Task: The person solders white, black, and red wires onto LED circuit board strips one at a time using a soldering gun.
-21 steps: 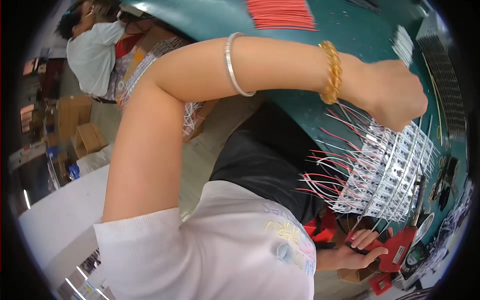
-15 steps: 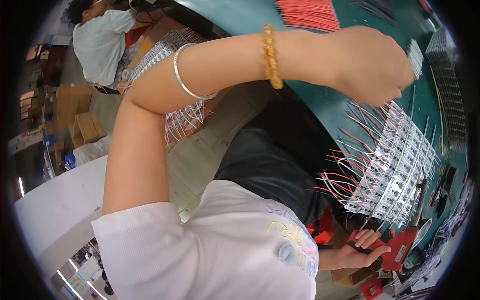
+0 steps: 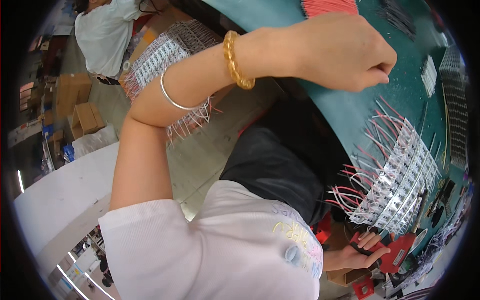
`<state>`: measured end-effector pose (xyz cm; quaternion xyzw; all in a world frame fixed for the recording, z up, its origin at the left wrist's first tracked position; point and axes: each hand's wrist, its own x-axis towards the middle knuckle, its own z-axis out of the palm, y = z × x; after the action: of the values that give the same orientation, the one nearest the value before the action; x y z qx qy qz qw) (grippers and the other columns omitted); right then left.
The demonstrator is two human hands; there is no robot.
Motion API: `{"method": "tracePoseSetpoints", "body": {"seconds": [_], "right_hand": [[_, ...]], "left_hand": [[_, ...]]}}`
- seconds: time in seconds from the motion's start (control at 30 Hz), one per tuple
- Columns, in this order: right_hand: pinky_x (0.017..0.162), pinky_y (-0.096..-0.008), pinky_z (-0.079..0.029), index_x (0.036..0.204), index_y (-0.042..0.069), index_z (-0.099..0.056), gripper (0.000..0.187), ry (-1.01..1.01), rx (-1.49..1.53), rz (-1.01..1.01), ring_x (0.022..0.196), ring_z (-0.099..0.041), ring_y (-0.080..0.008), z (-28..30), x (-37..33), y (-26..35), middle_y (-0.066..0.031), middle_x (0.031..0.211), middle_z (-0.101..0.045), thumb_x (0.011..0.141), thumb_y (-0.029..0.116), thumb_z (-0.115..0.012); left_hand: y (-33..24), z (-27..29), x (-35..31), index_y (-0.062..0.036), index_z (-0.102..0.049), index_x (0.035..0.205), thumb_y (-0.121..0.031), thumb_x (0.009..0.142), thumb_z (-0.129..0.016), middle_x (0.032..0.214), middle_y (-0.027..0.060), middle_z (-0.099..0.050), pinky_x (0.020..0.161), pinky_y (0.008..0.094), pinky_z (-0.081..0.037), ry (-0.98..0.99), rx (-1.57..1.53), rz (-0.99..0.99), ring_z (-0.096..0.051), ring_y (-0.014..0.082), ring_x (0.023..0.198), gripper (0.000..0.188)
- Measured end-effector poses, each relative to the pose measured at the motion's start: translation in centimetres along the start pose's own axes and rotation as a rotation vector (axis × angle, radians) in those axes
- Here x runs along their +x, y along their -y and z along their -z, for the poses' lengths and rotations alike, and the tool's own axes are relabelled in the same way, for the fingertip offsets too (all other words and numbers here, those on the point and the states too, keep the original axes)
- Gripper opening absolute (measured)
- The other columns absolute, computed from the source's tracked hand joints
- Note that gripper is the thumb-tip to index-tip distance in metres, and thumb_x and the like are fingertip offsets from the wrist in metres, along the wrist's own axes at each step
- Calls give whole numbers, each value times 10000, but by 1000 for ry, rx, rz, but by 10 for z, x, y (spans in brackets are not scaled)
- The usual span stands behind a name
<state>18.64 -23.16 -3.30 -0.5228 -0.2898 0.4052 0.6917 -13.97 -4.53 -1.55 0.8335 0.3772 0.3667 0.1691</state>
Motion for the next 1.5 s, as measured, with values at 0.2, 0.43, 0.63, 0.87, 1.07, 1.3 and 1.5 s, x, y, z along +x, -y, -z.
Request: {"method": "tracePoseSetpoints", "body": {"seconds": [0.2,0.43,0.63,0.87,1.07,1.3,1.5], "right_hand": [[502,-223,-217,1225,2,-400,425,-186,-97,86,453,-232,-73,-23,5,-2,25,517,-251,964,338,-402],[482,-210,-172,1220,12,-408,411,-207,-85,55,454,-217,-71,-25,7,-3,27,522,-232,959,327,-419],[477,-212,-168,1216,19,-413,404,-190,-84,61,453,-222,-66,-22,4,-6,29,528,-227,956,327,-423],[499,-212,-216,1223,23,-410,409,-197,-88,52,463,-231,-65,-21,0,-8,30,533,-234,963,338,-400],[498,-217,-227,1204,25,-435,401,-130,-86,72,469,-238,-67,-9,1,-8,28,536,-251,969,345,-378],[495,-220,-227,1191,21,-442,388,-145,-104,90,473,-240,-68,-11,-2,-8,30,536,-256,971,334,-378],[500,-217,-241,1220,28,-413,387,-119,-103,82,483,-248,-64,-13,-3,-7,29,545,-257,968,321,-398]], "left_hand": [[7,-5,-2,-44,-626,759,-176,792,-542,655,115,-609,599,366,-478,62,-30,63,-608,281,643,160],[17,-5,-13,-8,-567,748,-108,788,-551,655,144,-583,572,365,-457,-22,-214,66,-583,313,626,110],[-17,47,-46,-11,-628,750,-78,777,-635,675,35,-623,595,219,-457,105,105,411,-575,97,620,72],[22,72,-161,22,-647,791,-55,746,-611,720,128,-646,636,306,-489,501,294,1032,-629,226,674,96],[61,42,-225,-30,-659,777,-52,700,-606,759,126,-630,682,351,-474,455,401,950,-605,279,745,96],[56,22,-237,-84,-655,770,-83,692,-621,803,95,-595,790,402,-401,468,665,892,-534,292,900,85],[59,14,-240,-66,-645,722,-85,701,-612,800,116,-595,773,394,-390,466,680,921,-534,290,904,44]]}}
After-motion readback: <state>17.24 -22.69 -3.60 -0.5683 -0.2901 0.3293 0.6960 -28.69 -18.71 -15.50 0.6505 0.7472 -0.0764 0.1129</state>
